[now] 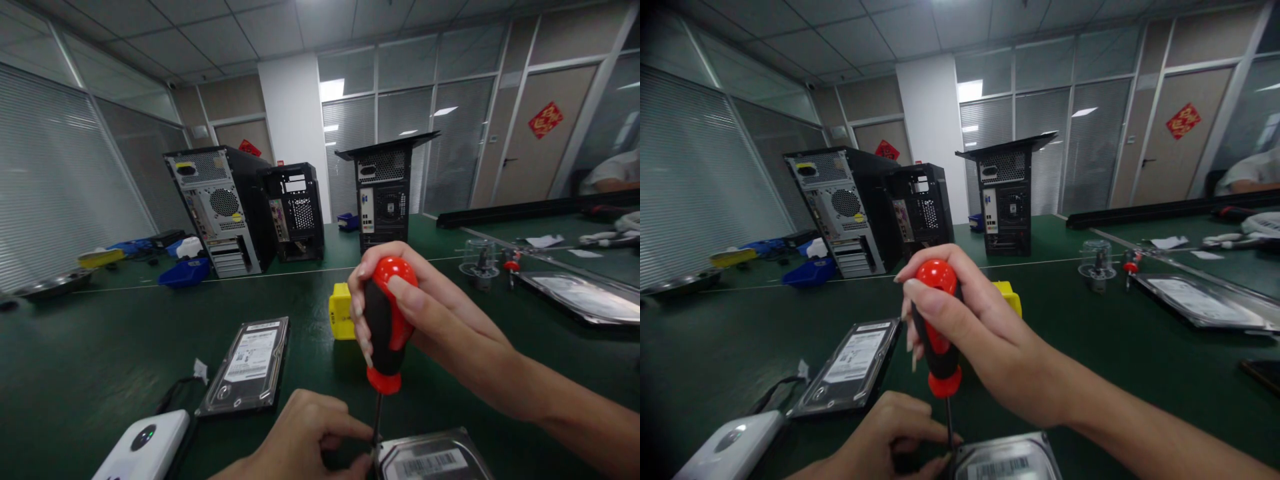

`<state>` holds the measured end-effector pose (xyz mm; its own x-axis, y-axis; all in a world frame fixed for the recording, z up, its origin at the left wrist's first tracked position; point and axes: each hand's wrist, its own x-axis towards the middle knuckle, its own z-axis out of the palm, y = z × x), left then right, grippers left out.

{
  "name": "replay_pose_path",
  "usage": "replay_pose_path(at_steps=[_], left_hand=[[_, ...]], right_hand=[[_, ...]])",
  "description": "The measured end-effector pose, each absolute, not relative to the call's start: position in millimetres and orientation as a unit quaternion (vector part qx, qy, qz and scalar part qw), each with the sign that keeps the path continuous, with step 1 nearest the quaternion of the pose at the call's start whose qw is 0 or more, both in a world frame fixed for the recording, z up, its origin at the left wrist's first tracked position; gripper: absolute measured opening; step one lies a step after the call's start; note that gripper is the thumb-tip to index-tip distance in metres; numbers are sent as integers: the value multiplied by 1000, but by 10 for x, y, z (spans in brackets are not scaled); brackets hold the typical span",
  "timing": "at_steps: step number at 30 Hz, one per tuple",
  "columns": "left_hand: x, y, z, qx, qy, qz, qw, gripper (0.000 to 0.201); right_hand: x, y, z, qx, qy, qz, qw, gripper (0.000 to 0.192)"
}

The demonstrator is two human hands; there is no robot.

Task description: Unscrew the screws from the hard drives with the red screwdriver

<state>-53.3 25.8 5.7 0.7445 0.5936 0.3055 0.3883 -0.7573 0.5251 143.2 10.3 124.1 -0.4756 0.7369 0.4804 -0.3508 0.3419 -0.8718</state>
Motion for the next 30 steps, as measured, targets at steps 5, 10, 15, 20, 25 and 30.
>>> replay_pose_path(at_steps=[5,10,15,20,25,30], left_hand=[[-466,251,27,887,304,234,256,13],[-432,272,-21,882,297,246,271,9],[-435,271,-20,889,285,251,257,8],[-433,263,-24,894,270,257,248,8],[-441,256,-55,899,257,268,234,7],[-434,238,-73,906,251,270,210,8]], right_hand=[[1420,94,1240,-149,-659,546,495,18],[1383,112,1208,-140,-666,534,502,16],[1316,176,1223,-101,-645,550,520,14],[1303,177,1248,-127,-652,548,508,19],[1305,155,1234,-144,-655,536,513,19],[1308,134,1236,-156,-655,523,522,20]])
